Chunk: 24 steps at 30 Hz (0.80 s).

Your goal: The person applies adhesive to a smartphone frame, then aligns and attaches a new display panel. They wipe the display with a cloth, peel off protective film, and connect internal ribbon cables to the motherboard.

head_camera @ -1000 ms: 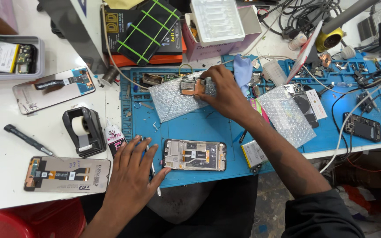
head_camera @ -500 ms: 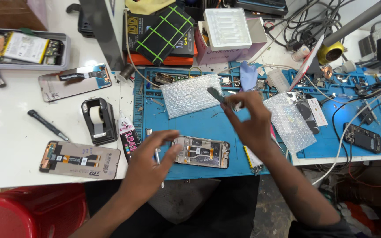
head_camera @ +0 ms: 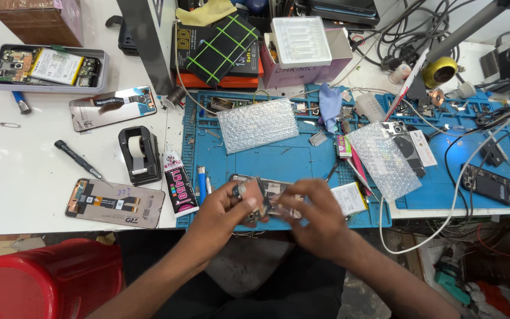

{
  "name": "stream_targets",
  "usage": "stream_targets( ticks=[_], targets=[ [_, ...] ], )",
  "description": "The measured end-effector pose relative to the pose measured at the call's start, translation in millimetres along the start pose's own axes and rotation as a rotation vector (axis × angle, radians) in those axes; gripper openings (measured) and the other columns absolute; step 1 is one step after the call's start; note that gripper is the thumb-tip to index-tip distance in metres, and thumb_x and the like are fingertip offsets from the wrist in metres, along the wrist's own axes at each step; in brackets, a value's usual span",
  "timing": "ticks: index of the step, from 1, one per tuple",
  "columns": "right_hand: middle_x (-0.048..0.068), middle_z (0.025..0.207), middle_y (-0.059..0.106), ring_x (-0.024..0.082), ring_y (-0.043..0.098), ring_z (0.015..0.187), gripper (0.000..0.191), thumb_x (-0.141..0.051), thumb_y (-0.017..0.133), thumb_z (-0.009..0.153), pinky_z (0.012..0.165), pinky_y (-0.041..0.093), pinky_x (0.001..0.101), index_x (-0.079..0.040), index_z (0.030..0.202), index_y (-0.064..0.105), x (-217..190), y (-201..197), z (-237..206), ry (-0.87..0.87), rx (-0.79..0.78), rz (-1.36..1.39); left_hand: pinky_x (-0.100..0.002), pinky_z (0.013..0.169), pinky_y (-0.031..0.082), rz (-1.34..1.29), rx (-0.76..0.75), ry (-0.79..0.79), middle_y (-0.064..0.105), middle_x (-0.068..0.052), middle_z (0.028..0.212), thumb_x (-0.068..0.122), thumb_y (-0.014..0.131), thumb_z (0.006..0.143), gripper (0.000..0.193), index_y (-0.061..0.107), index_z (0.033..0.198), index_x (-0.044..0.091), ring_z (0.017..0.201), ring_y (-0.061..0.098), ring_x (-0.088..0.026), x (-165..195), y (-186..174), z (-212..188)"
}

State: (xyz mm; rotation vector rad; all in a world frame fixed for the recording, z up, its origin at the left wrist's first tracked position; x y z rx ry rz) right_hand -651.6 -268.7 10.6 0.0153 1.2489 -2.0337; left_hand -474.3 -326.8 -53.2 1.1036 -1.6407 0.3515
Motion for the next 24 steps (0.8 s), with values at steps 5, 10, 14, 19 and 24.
stream_targets(
  ticks=[5, 10, 14, 19, 24],
  targets=[
    [0.021, 0.133, 0.060, 0.041, 0.052, 0.125, 0.038, -0.004, 0.060, 0.095, 0.101, 0.044, 0.0505, 0.003, 0.133, 0.058, 21.1, -7.3, 12.8, 0.029, -0.216, 0.443, -0.029, 0.077, 0.061, 0.225, -0.214, -0.075, 0.072, -0.007, 0.100, 0.021, 0.058, 0.096, 0.038, 0.059, 0.129, 0.003, 0.087, 0.074, -0.014, -6.8, 0.5, -17.6],
    [0.005, 0.095, 0.078, 0.018, 0.073, 0.086, 0.025, -0.019, 0.066, 0.096, 0.092, 0.049, 0.0385, -0.007, 0.116, 0.076, 45.0, 15.5, -0.6, 0.570, -0.572, 0.697, -0.027, 0.075, 0.064, 0.263, -0.204, -0.108, 0.073, -0.006, 0.097, 0.022, 0.061, 0.096, 0.036, 0.064, 0.123, -0.001, 0.084, 0.074, -0.014, -7.9, -13.8, -27.4],
    [0.006, 0.091, 0.079, 0.017, 0.069, 0.079, 0.026, -0.024, 0.070, 0.092, 0.074, 0.057, 0.0353, -0.007, 0.108, 0.081, 64.6, 13.8, -14.8, 0.742, -0.539, 0.625, -0.027, 0.068, 0.058, 0.305, -0.154, -0.192, 0.075, -0.007, 0.094, 0.025, 0.059, 0.094, 0.037, 0.066, 0.121, 0.001, 0.077, 0.077, -0.015, -9.9, -30.1, -27.2],
    [0.005, 0.097, 0.080, 0.015, 0.071, 0.091, 0.024, -0.024, 0.069, 0.095, 0.083, 0.056, 0.0329, -0.006, 0.105, 0.081, 81.5, 2.4, -24.1, 0.627, -0.420, 0.585, -0.028, 0.070, 0.059, 0.291, -0.102, -0.265, 0.080, -0.010, 0.097, 0.028, 0.059, 0.093, 0.037, 0.066, 0.120, 0.003, 0.077, 0.080, -0.016, -10.7, -44.2, -22.3],
    [0.006, 0.097, 0.080, 0.016, 0.072, 0.093, 0.022, -0.024, 0.071, 0.093, 0.083, 0.057, 0.0338, -0.006, 0.103, 0.082, 92.2, -0.8, -34.4, 0.726, -0.357, 0.618, -0.029, 0.071, 0.060, 0.294, -0.074, -0.334, 0.078, -0.010, 0.096, 0.027, 0.059, 0.092, 0.038, 0.063, 0.125, 0.008, 0.079, 0.079, -0.017, -13.5, -50.5, -15.5]
  ],
)
Point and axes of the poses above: each hand's wrist, its own z-axis towards the middle knuckle, its own y-axis out of the palm, x = y × z, the point moved 3 cm from there along z, towards the middle knuckle
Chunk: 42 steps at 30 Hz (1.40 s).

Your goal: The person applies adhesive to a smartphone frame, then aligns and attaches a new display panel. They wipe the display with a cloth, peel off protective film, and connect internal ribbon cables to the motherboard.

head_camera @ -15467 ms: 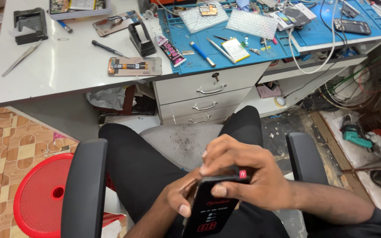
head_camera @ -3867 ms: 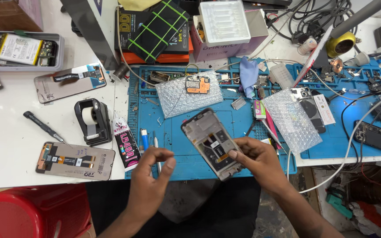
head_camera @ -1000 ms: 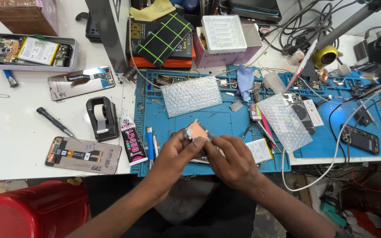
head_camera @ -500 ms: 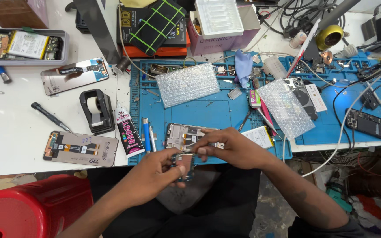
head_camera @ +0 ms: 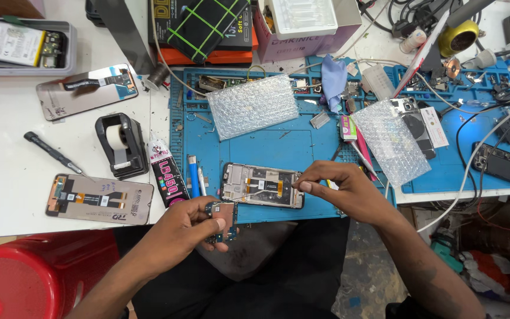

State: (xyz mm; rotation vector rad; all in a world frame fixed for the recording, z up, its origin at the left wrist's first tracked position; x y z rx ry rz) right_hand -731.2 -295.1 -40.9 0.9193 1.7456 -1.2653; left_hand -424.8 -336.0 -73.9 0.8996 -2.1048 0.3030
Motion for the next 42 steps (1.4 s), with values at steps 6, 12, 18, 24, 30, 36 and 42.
stream_targets(
  ticks=[6, 12, 18, 24, 30, 36, 42],
  targets=[
    [0.008, 0.094, 0.081, 0.016, 0.072, 0.088, 0.021, -0.022, 0.075, 0.090, 0.078, 0.057, 0.0339, -0.006, 0.100, 0.083, 7.3, -10.1, -3.2, 0.056, 0.082, -0.021, -0.032, 0.070, 0.063, -0.017, -0.005, 0.010, 0.074, -0.012, 0.095, 0.027, 0.060, 0.092, 0.044, 0.067, 0.123, -0.003, 0.080, 0.080, -0.018, -1.6, -6.3, 7.1],
    [0.009, 0.099, 0.077, 0.016, 0.072, 0.096, 0.019, -0.022, 0.070, 0.095, 0.084, 0.059, 0.0319, -0.005, 0.099, 0.080, 25.5, -16.1, -2.3, 0.023, 0.179, 0.073, -0.031, 0.071, 0.061, 0.024, 0.036, -0.041, 0.078, -0.013, 0.097, 0.028, 0.061, 0.090, 0.056, 0.057, 0.140, 0.004, 0.080, 0.081, -0.018, -3.2, -11.6, 13.2],
    [0.016, 0.105, 0.073, 0.026, 0.072, 0.092, 0.024, -0.018, 0.061, 0.107, 0.079, 0.055, 0.0388, 0.000, 0.106, 0.076, 30.7, -32.0, 4.1, 0.185, 0.524, -0.265, -0.029, 0.071, 0.060, 0.035, 0.031, -0.032, 0.078, -0.011, 0.099, 0.030, 0.061, 0.091, 0.055, 0.054, 0.140, 0.005, 0.081, 0.080, -0.018, 5.2, -9.6, 10.5],
    [0.013, 0.137, 0.064, 0.023, 0.066, 0.122, 0.035, -0.008, 0.064, 0.098, 0.099, 0.059, 0.0365, -0.009, 0.134, 0.062, -25.8, -11.1, 3.6, -0.357, 0.355, -0.367, -0.031, 0.066, 0.056, 0.329, -0.015, 0.081, 0.077, -0.007, 0.082, 0.034, 0.059, 0.091, 0.048, 0.064, 0.135, 0.016, 0.077, 0.079, -0.013, 39.4, 0.4, -0.1],
    [0.009, 0.118, 0.074, 0.024, 0.074, 0.110, 0.035, -0.012, 0.075, 0.091, 0.092, 0.059, 0.0345, -0.006, 0.125, 0.068, -51.5, 29.8, 6.6, -0.252, -0.027, -0.191, -0.038, 0.061, 0.052, 0.545, -0.035, 0.181, 0.074, -0.010, 0.075, 0.032, 0.058, 0.090, 0.039, 0.061, 0.122, 0.011, 0.062, 0.071, -0.020, 70.0, 19.7, 7.3],
    [0.003, 0.102, 0.079, 0.015, 0.073, 0.087, 0.032, -0.019, 0.074, 0.090, 0.075, 0.057, 0.0300, -0.007, 0.120, 0.071, -38.0, 39.7, 30.1, -0.014, -0.074, -0.071, -0.043, 0.065, 0.052, 0.510, -0.069, 0.164, 0.077, -0.013, 0.083, 0.039, 0.056, 0.093, 0.039, 0.059, 0.116, 0.007, 0.067, 0.072, -0.024, 66.8, 17.8, 20.0],
    [0.001, 0.093, 0.076, 0.008, 0.065, 0.074, 0.022, -0.023, 0.072, 0.094, 0.066, 0.054, 0.0262, -0.008, 0.110, 0.074, -17.8, 26.2, 57.2, 0.185, 0.029, 0.023, -0.038, 0.081, 0.059, 0.382, 0.202, 0.317, 0.072, -0.012, 0.116, 0.043, 0.052, 0.100, 0.048, 0.051, 0.131, 0.007, 0.098, 0.073, -0.020, 52.3, -16.8, 22.5]
  ],
)
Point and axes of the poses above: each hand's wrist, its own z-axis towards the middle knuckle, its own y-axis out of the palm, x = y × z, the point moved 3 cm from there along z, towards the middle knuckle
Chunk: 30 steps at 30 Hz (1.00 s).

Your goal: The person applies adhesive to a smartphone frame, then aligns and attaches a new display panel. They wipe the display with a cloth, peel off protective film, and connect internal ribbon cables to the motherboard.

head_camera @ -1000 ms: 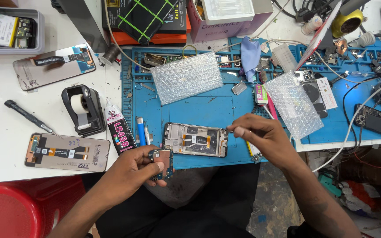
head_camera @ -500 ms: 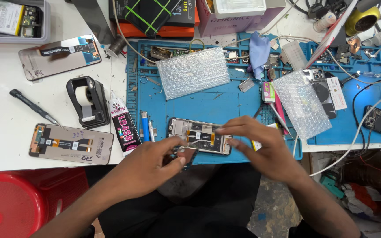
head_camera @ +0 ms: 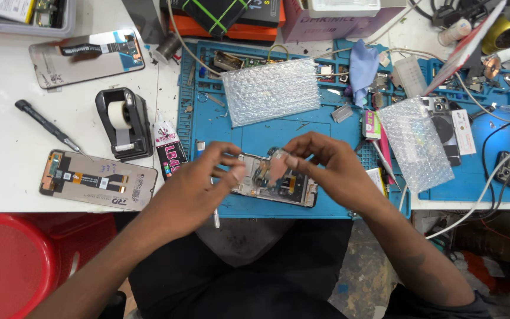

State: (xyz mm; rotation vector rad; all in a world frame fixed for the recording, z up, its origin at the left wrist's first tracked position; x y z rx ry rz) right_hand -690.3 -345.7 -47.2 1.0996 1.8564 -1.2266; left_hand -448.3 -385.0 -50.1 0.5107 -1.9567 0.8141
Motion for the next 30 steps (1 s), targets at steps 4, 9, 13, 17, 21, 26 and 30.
stream_targets(
  ticks=[4, 9, 13, 17, 21, 26, 30],
  targets=[
    [0.000, 0.092, 0.075, 0.006, 0.062, 0.069, 0.023, -0.022, 0.073, 0.091, 0.060, 0.053, 0.0251, -0.008, 0.109, 0.072, 2.4, 1.6, 17.9, 0.094, 0.013, -0.037, -0.039, 0.081, 0.058, 0.006, 0.163, -0.020, 0.076, -0.008, 0.105, 0.035, 0.055, 0.098, 0.038, 0.059, 0.125, 0.008, 0.095, 0.075, -0.020, -15.9, -6.2, -11.2],
    [0.001, 0.091, 0.075, 0.005, 0.062, 0.069, 0.022, -0.022, 0.073, 0.091, 0.059, 0.053, 0.0245, -0.007, 0.108, 0.073, -5.3, 17.5, 33.5, 0.031, -0.078, -0.041, -0.041, 0.079, 0.056, 0.222, 0.319, 0.170, 0.072, -0.009, 0.100, 0.021, 0.063, 0.096, 0.024, 0.066, 0.116, 0.006, 0.092, 0.070, -0.026, -23.5, -0.3, -23.8],
    [0.000, 0.089, 0.076, 0.005, 0.063, 0.067, 0.023, -0.022, 0.074, 0.090, 0.057, 0.053, 0.0254, -0.007, 0.108, 0.073, -10.1, 24.9, 46.9, 0.034, -0.110, -0.083, -0.043, 0.092, 0.052, 0.411, 0.489, 0.453, 0.070, -0.010, 0.109, 0.011, 0.066, 0.094, 0.019, 0.067, 0.111, 0.003, 0.106, 0.065, -0.028, -26.3, 3.4, -31.2],
    [0.001, 0.084, 0.076, 0.007, 0.064, 0.066, 0.024, -0.024, 0.075, 0.089, 0.058, 0.053, 0.0259, -0.008, 0.107, 0.075, -13.2, 29.4, 53.7, 0.045, -0.145, -0.220, -0.045, 0.099, 0.048, 0.496, 0.460, 0.499, 0.068, -0.009, 0.112, 0.010, 0.069, 0.090, 0.024, 0.070, 0.113, 0.002, 0.113, 0.061, -0.028, -35.3, 8.9, -32.8],
    [0.000, 0.085, 0.077, 0.006, 0.066, 0.069, 0.024, -0.025, 0.075, 0.090, 0.059, 0.054, 0.0252, -0.008, 0.107, 0.075, -15.0, 33.3, 54.8, 0.028, -0.190, -0.190, -0.046, 0.103, 0.046, 0.584, 0.425, 0.534, 0.067, -0.010, 0.114, 0.011, 0.072, 0.087, 0.027, 0.072, 0.113, 0.002, 0.117, 0.059, -0.028, -41.2, 12.8, -31.8],
    [0.000, 0.085, 0.077, 0.007, 0.063, 0.065, 0.024, -0.026, 0.076, 0.089, 0.056, 0.053, 0.0260, -0.010, 0.107, 0.076, -9.5, 35.8, 58.7, 0.070, -0.186, -0.250, -0.048, 0.107, 0.044, 0.617, 0.401, 0.547, 0.067, -0.011, 0.115, 0.013, 0.074, 0.084, 0.032, 0.073, 0.113, 0.001, 0.118, 0.058, -0.030, -44.6, 12.9, -31.2],
    [-0.001, 0.089, 0.077, 0.006, 0.064, 0.068, 0.024, -0.023, 0.075, 0.090, 0.058, 0.053, 0.0255, -0.009, 0.110, 0.074, -4.6, 34.5, 62.4, 0.021, -0.174, -0.186, -0.048, 0.109, 0.043, 0.608, 0.407, 0.551, 0.068, -0.011, 0.116, 0.013, 0.075, 0.084, 0.032, 0.073, 0.113, 0.001, 0.119, 0.058, -0.029, -45.5, 10.5, -31.6]
  ],
)
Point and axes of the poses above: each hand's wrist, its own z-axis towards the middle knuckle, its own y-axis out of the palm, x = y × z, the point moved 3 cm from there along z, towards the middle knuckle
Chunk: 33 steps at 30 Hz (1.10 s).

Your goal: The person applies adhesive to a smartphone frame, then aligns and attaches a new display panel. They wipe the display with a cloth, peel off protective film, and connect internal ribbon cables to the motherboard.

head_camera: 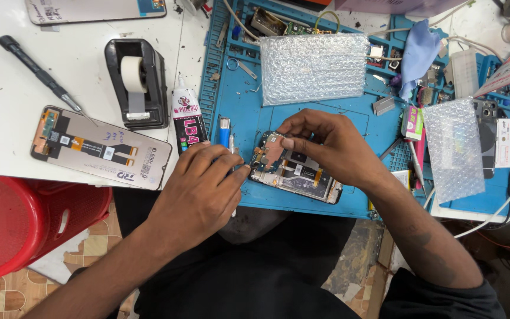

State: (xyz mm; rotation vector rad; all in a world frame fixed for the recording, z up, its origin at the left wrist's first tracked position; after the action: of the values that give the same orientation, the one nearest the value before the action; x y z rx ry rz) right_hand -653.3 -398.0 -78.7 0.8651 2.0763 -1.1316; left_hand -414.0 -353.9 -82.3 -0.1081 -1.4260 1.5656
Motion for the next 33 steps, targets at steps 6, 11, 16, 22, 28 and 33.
stream_targets(
  ticks=[6, 11, 16, 22, 28, 33],
  targets=[
    [0.001, 0.090, 0.077, 0.005, 0.071, 0.079, 0.022, -0.021, 0.074, 0.094, 0.070, 0.059, 0.0235, -0.008, 0.110, 0.074, 3.7, -0.2, 1.3, -0.085, -0.067, 0.072, -0.048, 0.111, 0.042, -0.007, 0.006, 0.002, 0.068, -0.010, 0.116, 0.013, 0.074, 0.087, 0.029, 0.073, 0.113, 0.001, 0.120, 0.058, -0.028, -2.5, 1.1, 1.4],
    [0.003, 0.082, 0.076, 0.007, 0.064, 0.066, 0.023, -0.023, 0.077, 0.089, 0.058, 0.054, 0.0266, -0.009, 0.107, 0.077, 3.8, -2.6, -0.5, 0.084, -0.045, -0.043, -0.048, 0.111, 0.042, -0.012, -0.024, 0.011, 0.068, -0.011, 0.117, 0.015, 0.074, 0.087, 0.031, 0.073, 0.115, 0.001, 0.120, 0.058, -0.028, -2.9, 5.2, 0.0],
    [-0.001, 0.087, 0.079, 0.009, 0.061, 0.059, 0.026, -0.026, 0.076, 0.087, 0.052, 0.051, 0.0272, -0.011, 0.108, 0.077, -3.8, -2.5, -6.3, 0.013, 0.013, -0.159, -0.049, 0.112, 0.041, 0.013, -0.040, 0.040, 0.067, -0.010, 0.118, 0.017, 0.073, 0.091, 0.030, 0.073, 0.117, 0.002, 0.120, 0.058, -0.026, -1.3, 10.8, -0.5],
    [0.000, 0.085, 0.078, 0.007, 0.065, 0.064, 0.025, -0.026, 0.076, 0.088, 0.055, 0.053, 0.0262, -0.011, 0.107, 0.078, 2.7, -0.2, -6.2, 0.051, -0.002, -0.073, -0.050, 0.112, 0.041, 0.002, -0.039, 0.032, 0.068, -0.011, 0.117, 0.016, 0.073, 0.091, 0.030, 0.073, 0.117, 0.002, 0.120, 0.059, -0.027, -2.2, 11.5, -1.3],
    [0.000, 0.083, 0.077, 0.005, 0.064, 0.068, 0.025, -0.025, 0.076, 0.089, 0.058, 0.053, 0.0245, -0.009, 0.107, 0.078, 7.6, 1.2, -7.6, 0.060, -0.006, 0.005, -0.050, 0.112, 0.041, -0.022, -0.036, 0.040, 0.068, -0.010, 0.116, 0.016, 0.072, 0.092, 0.028, 0.073, 0.116, 0.002, 0.120, 0.059, -0.026, -1.3, 11.1, -1.1],
    [-0.002, 0.079, 0.076, 0.004, 0.059, 0.063, 0.024, -0.024, 0.076, 0.088, 0.055, 0.050, 0.0237, -0.010, 0.108, 0.078, 8.5, 2.8, -9.3, 0.116, 0.002, -0.014, -0.050, 0.112, 0.041, -0.015, -0.050, 0.046, 0.069, -0.011, 0.115, 0.016, 0.072, 0.091, 0.028, 0.073, 0.114, 0.001, 0.120, 0.059, -0.026, -0.7, 11.8, -1.0]
  ],
)
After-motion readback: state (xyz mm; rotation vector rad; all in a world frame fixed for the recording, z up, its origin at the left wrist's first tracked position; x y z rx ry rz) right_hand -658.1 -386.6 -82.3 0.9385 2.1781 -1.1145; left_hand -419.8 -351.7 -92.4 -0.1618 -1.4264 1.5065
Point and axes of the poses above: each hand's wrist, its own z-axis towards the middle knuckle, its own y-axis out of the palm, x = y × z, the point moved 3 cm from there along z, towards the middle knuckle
